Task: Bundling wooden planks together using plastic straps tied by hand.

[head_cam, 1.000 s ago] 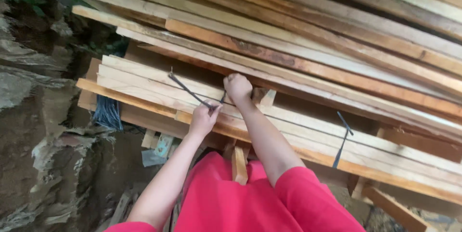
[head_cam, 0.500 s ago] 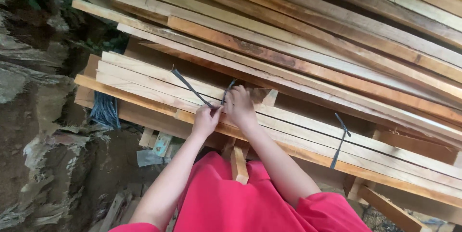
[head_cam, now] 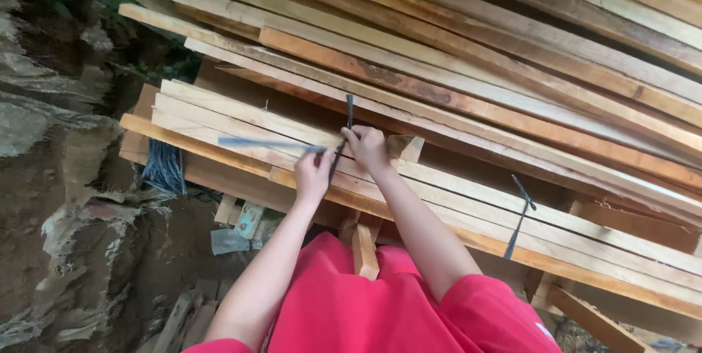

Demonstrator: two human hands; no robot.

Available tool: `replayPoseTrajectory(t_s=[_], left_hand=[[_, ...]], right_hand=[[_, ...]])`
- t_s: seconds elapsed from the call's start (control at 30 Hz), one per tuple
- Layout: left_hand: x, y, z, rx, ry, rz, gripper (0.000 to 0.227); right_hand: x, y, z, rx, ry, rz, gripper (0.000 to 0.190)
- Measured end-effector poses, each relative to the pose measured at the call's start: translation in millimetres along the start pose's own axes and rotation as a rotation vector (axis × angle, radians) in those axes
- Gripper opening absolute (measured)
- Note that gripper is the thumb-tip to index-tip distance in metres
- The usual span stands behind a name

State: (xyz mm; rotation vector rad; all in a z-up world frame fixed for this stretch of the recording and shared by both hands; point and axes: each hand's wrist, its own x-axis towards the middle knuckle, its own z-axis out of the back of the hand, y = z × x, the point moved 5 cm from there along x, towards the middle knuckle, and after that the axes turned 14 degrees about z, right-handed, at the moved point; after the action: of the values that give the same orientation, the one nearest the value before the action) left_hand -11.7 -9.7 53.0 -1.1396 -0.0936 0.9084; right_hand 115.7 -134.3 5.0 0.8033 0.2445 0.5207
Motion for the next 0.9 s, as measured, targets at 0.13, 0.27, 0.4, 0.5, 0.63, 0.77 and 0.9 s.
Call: replayPoseTrajectory(t_s=[0.13,0.27,0.4,0.5,0.63,0.77,0.9], left_hand=[[17.0,-17.4,-10.4,-0.038,-0.057,-0.048,0.028],[29.0,-45.9,-16.5,-0.032,-0.082,-0.097,0.03],[54.7,-55.8,-37.1,0.154,-0.1,-0.246,0.037],[69.7,-68.1,-29.5,0.127,-0.076,-0.236,0.034],[47.7,-75.8,-26.1,0.173,-0.034,-0.342,0.036],[36.2,-35.1,-11.9,0.239,0.08,-0.369,0.028],[28.9,1.0,-17.5,0.668,0.046,-0.425,0.03]], right_hand=[[3.2,1.6,-3.1,-0.075,-0.136,0.146,0.024],[2.2,1.6,-2.6,-0.1,-0.091,0.054,0.025],[2.8,-31.0,-26.4,-0.089,-0.066,-0.071,0.014],[5.9,-31.4,-25.1,-0.134,-0.01,-0.102,0.018],[0.1,-44.3,-28.2,-0.097,0.02,-0.149,0.014],[2.8,-30.8,-12.8,-0.11,-0.038,-0.018,0.024],[5.1,-34.5,-19.9,-0.061,-0.002,-0.001,0.021]])
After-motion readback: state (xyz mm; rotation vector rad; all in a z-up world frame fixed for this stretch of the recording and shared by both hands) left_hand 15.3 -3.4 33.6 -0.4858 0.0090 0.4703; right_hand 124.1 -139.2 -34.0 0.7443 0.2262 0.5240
